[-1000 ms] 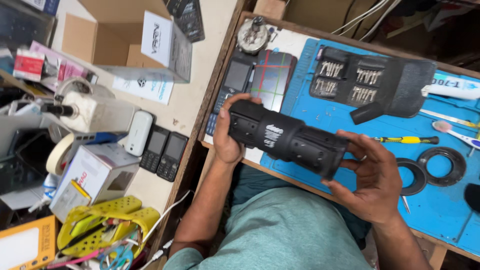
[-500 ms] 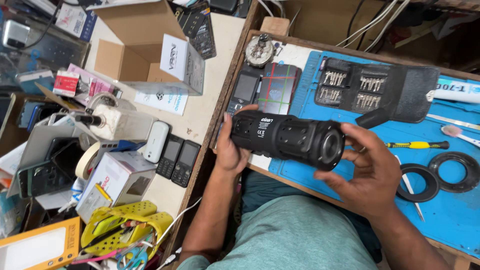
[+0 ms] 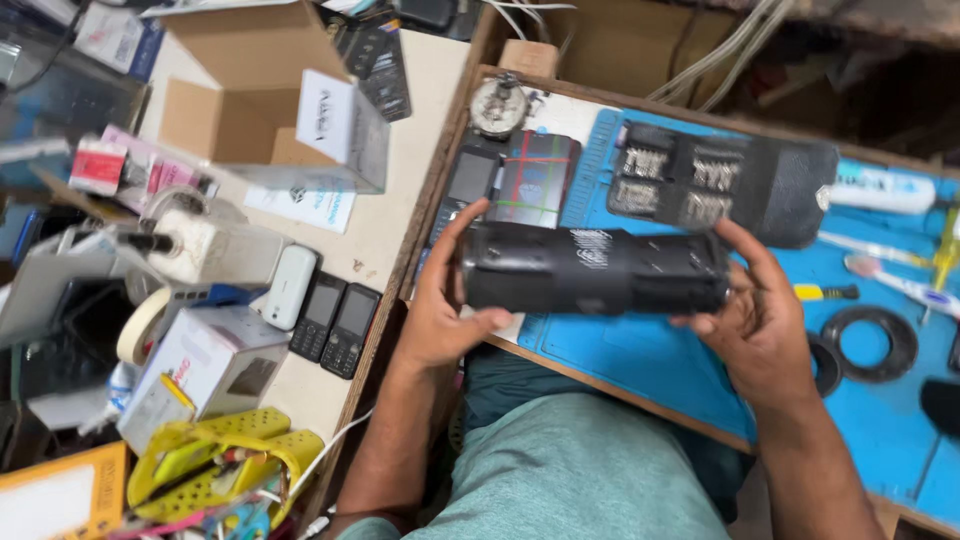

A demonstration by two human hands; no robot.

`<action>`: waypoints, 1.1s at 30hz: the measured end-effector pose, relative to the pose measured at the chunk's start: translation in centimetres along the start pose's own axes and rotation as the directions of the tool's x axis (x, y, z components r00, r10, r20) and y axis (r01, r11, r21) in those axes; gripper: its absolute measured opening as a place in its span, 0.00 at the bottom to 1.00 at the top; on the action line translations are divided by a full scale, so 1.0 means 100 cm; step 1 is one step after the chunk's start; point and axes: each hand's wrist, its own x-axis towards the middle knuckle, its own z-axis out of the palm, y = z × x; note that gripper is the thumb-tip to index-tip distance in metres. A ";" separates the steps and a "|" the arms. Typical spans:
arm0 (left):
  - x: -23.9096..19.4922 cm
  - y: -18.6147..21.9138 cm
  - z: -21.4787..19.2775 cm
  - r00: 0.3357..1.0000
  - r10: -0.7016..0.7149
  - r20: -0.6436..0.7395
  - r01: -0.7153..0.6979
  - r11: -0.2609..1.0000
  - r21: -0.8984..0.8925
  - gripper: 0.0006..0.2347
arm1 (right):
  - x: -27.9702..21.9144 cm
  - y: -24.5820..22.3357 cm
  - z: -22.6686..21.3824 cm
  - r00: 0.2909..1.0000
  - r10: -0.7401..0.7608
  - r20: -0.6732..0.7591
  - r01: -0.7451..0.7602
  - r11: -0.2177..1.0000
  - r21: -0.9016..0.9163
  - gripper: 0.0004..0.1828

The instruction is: The person assembles a cylindrical electronic device by attaching a black foam cover and a circular ring to its body. They repeatedly fit and remove the cover, align it with the device, and secure it in place while handling the device with both hands.

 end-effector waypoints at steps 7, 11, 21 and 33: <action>-0.007 0.043 0.041 0.932 0.357 0.061 -0.345 0.823 0.451 0.40 | 0.000 0.017 0.022 0.983 0.060 0.171 -0.107 0.954 0.280 0.55; 0.002 0.050 0.057 0.890 0.444 0.103 -0.443 0.788 0.428 0.38 | -0.002 0.019 0.024 0.988 0.020 0.152 -0.077 0.922 0.379 0.54; 0.007 0.036 0.070 0.858 0.495 0.136 -0.505 0.769 0.392 0.42 | -0.008 0.016 0.028 0.988 0.088 0.124 -0.132 0.900 0.416 0.34; -0.001 0.042 0.039 0.924 0.349 0.159 -0.383 0.825 0.415 0.41 | -0.014 0.005 0.026 0.999 0.015 0.044 -0.023 0.979 0.200 0.53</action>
